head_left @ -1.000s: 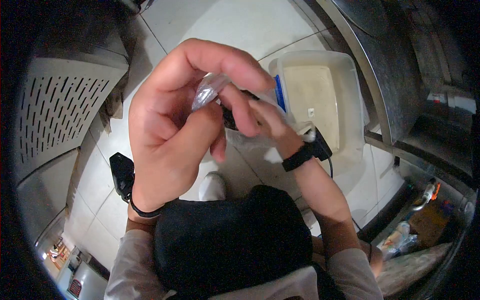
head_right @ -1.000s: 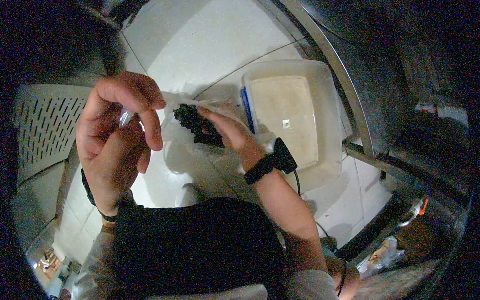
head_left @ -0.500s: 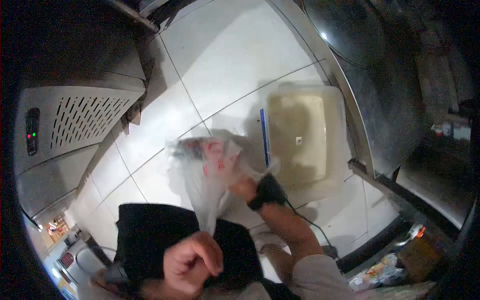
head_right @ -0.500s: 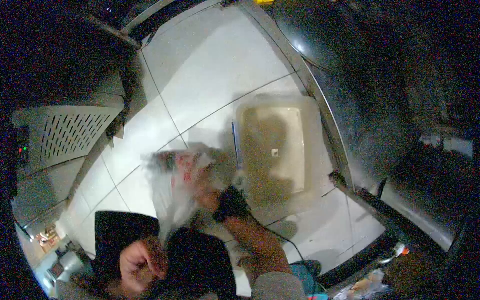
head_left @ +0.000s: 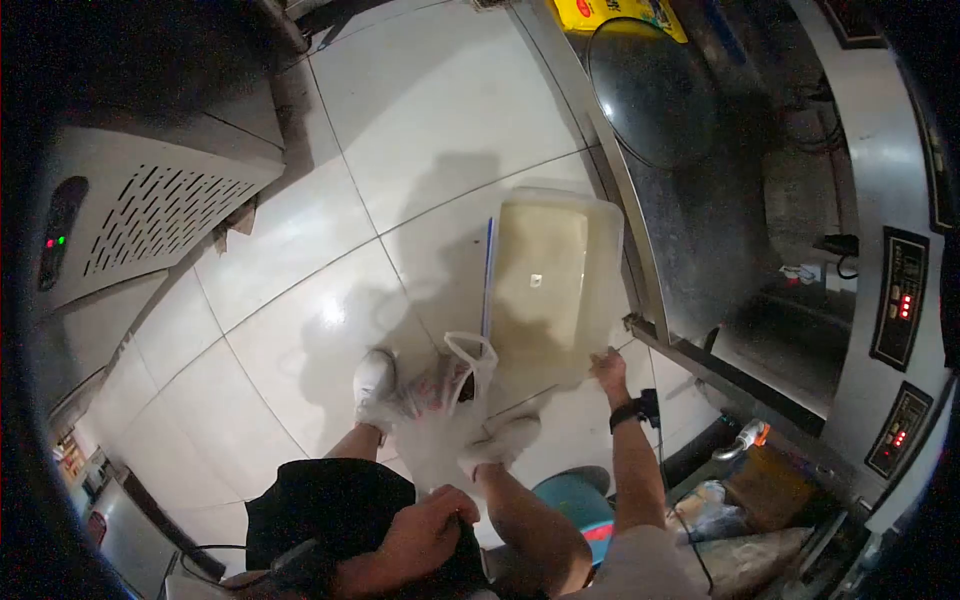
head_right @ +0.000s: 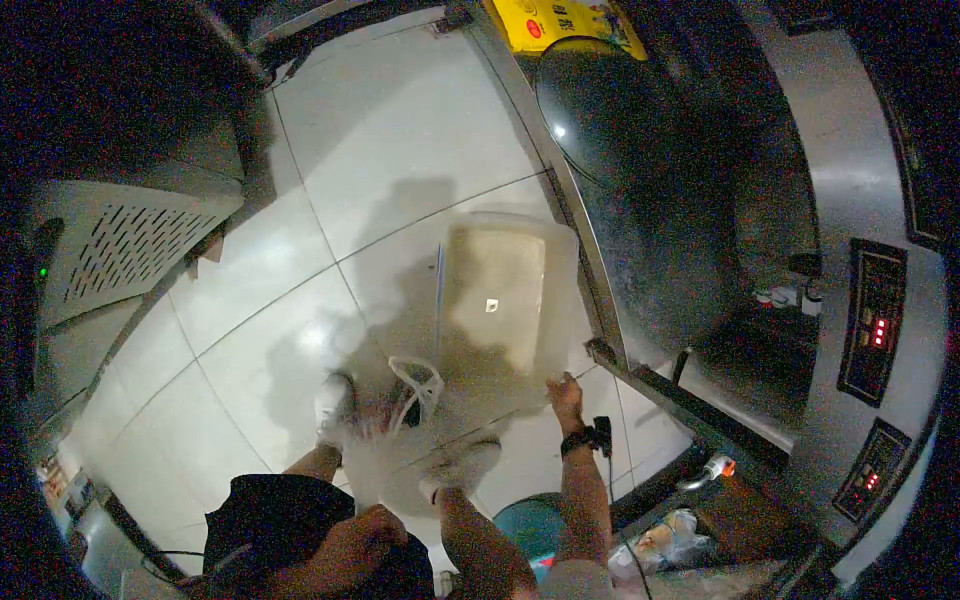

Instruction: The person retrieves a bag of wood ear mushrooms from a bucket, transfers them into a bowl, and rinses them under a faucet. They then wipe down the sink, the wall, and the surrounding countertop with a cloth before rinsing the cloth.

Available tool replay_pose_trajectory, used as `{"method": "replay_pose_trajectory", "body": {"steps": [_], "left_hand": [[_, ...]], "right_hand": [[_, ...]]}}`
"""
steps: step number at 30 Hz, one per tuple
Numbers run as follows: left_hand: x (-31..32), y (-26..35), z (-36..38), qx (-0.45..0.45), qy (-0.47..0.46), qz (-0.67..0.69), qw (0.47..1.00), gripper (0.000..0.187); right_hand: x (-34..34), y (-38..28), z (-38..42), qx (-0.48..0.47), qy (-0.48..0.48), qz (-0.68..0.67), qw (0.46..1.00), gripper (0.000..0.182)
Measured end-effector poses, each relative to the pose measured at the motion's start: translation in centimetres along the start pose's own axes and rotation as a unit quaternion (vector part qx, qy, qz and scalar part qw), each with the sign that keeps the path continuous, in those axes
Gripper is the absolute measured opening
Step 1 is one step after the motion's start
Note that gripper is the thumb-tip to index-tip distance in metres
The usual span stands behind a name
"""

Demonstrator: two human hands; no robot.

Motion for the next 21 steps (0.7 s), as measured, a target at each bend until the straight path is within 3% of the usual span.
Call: {"method": "replay_pose_trajectory", "body": {"steps": [1,2,3,4,6,10,12,15,16,19,20,21], "left_hand": [[0.2,-0.3,0.5,-0.045,-0.068,-0.08,0.993,0.016],[0.4,-0.7,0.9,-0.09,-0.134,-0.159,0.974,0.014],[0.4,-1.0,1.2,-0.09,-0.137,-0.157,0.974,0.014],[0.4,-1.4,1.6,-0.118,-0.17,-0.19,0.96,0.013],[0.3,-2.2,2.8,-0.144,-0.21,-0.216,0.943,0.013],[-0.2,-0.5,5.4,-0.124,-0.13,-0.168,0.969,0.013],[0.2,-0.3,7.2,-0.096,-0.084,-0.107,0.986,0.017],[0.8,1.2,9.7,-0.066,0.005,0.009,0.998,0.022],[0.6,2.6,10.2,-0.066,0.009,0.006,0.998,0.022],[-0.4,6.1,11.8,-0.022,0.048,-0.089,0.995,0.024],[-0.8,6.6,12.4,-0.013,0.088,-0.098,0.991,0.025],[-1.2,7.2,13.0,-0.003,0.129,-0.107,0.986,0.025]], "right_hand": [[0.7,-0.7,0.7,-0.006,-0.011,-0.198,0.98,0.029],[1.4,-1.6,1.5,-0.011,-0.021,-0.389,0.921,0.025],[-0.3,-5.0,3.4,-0.013,0.004,-0.3,0.954,0.021],[-3.7,-10.9,6.2,-0.012,0.022,-0.085,0.996,0.018],[-9.0,-18.5,9.9,-0.006,0.029,0.039,0.999,0.012],[-17.2,-18.0,14.4,-0.035,0.075,0.012,0.997,0.011],[-20.6,-16.6,15.7,0.023,0.069,-0.08,0.994,0.024],[-23.5,-16.4,15.7,0.039,0.114,-0.2,0.972,0.019],[-24.2,-15.9,15.5,0.059,0.126,-0.267,0.953,0.017],[-25.4,-15.8,11.9,0.072,0.162,-0.295,0.939,0.012],[-25.7,-14.1,9.8,0.094,0.186,-0.301,0.931,0.01],[-25.1,-6.8,5.1,0.101,0.176,-0.407,0.891,0.01]]}}
Point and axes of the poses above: each hand's wrist, its own z-axis away from the middle knuckle, its own x-axis out of the palm, y = z × x, the point moved 2 cm from there along -z, towards the middle knuckle, and after that the axes turned 1 degree about z, right-handed, at the moved point
